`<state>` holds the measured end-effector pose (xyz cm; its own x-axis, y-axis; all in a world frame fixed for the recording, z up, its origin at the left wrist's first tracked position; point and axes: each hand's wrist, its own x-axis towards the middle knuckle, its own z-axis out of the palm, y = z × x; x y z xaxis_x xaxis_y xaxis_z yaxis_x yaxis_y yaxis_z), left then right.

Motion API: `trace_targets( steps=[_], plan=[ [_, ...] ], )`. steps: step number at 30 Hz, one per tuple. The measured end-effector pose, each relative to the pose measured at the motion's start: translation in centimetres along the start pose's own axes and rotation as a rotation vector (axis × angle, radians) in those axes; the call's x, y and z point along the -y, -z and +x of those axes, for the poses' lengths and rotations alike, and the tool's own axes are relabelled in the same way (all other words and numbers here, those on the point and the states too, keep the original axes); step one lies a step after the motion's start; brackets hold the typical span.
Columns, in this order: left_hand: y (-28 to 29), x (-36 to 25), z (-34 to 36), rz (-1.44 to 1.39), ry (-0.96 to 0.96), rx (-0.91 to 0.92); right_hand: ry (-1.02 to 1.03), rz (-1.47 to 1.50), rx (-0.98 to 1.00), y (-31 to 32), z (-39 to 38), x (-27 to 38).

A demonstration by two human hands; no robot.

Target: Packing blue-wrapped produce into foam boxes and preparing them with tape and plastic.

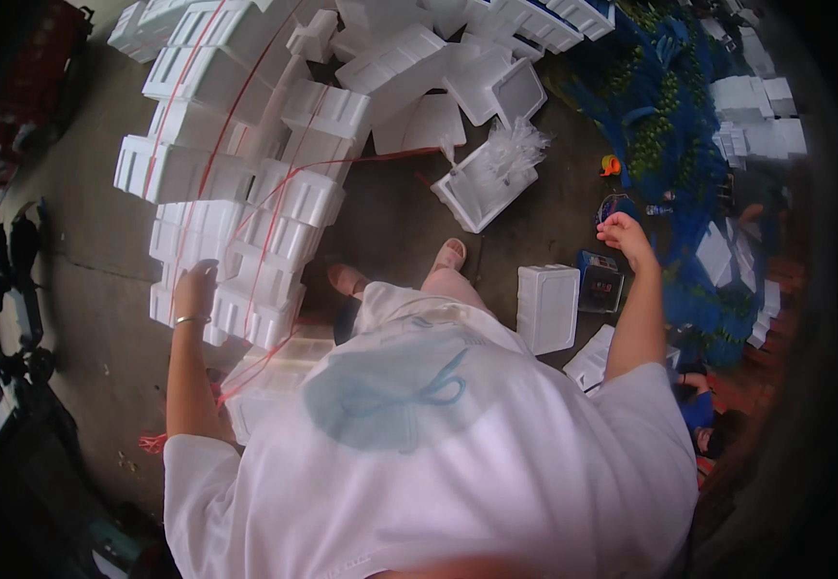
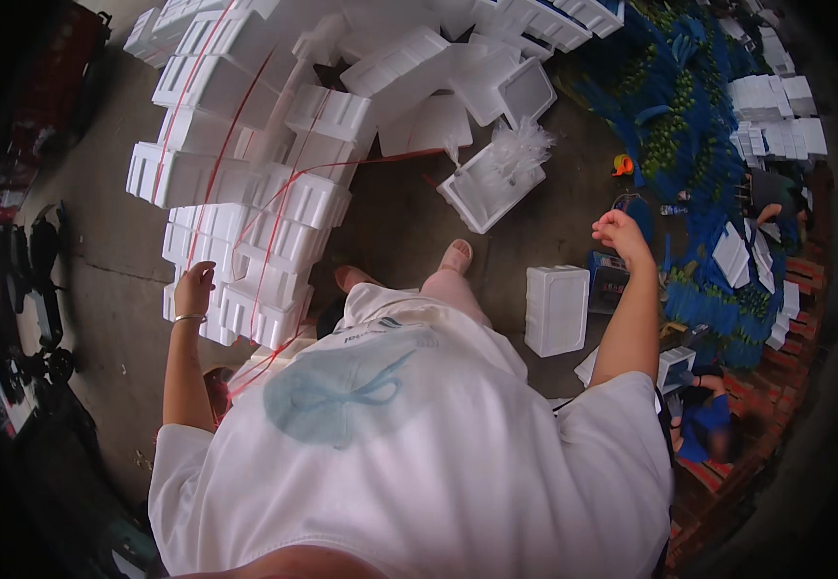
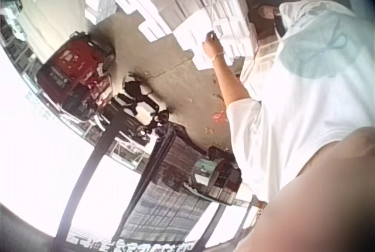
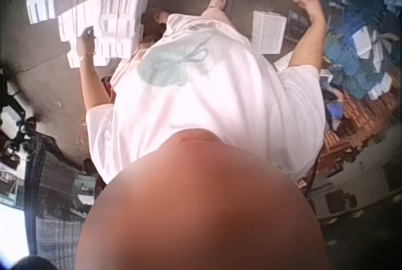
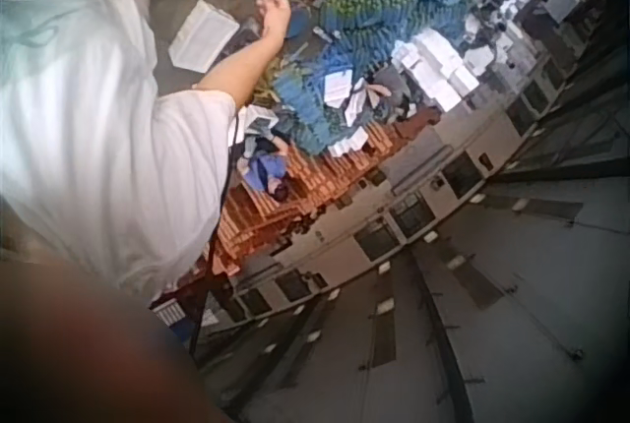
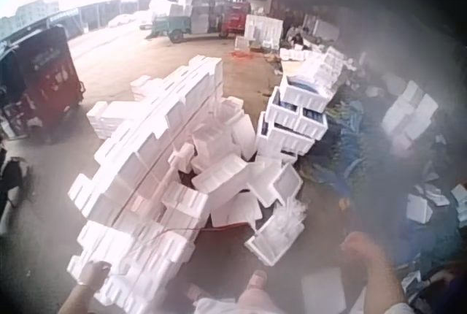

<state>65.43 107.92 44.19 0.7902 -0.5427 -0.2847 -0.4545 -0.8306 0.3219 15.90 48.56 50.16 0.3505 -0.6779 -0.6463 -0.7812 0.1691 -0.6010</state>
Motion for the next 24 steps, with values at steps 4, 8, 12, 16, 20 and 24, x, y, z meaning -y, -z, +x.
trace_targets(
  steps=[4, 8, 12, 16, 20, 24],
  plan=[
    [-3.4, -10.7, 0.5, -0.056, -0.086, 0.123, -0.088, 0.001, -0.23, 13.6, -1.3, -5.3],
    [-8.1, -16.4, 2.7, 0.043, -0.049, 0.304, -0.163, -0.074, -0.251, 23.9, 0.5, -15.1],
    [-11.3, -23.2, 3.3, 0.241, -0.154, 0.307, -0.187, -0.876, -0.091, 18.0, 2.5, -14.4],
    [-13.8, -29.1, 5.9, -0.062, -0.241, 0.434, 0.011, -0.61, 0.156, 6.6, 5.7, -17.7],
    [-17.0, -33.3, 8.1, 0.037, -0.212, 0.558, 0.16, -0.491, 0.302, -0.1, 5.8, -16.8],
    [-20.6, -35.6, 10.5, 0.005, -0.257, 0.611, 0.052, -0.182, 0.231, 1.7, 7.1, -17.9]
  ],
)
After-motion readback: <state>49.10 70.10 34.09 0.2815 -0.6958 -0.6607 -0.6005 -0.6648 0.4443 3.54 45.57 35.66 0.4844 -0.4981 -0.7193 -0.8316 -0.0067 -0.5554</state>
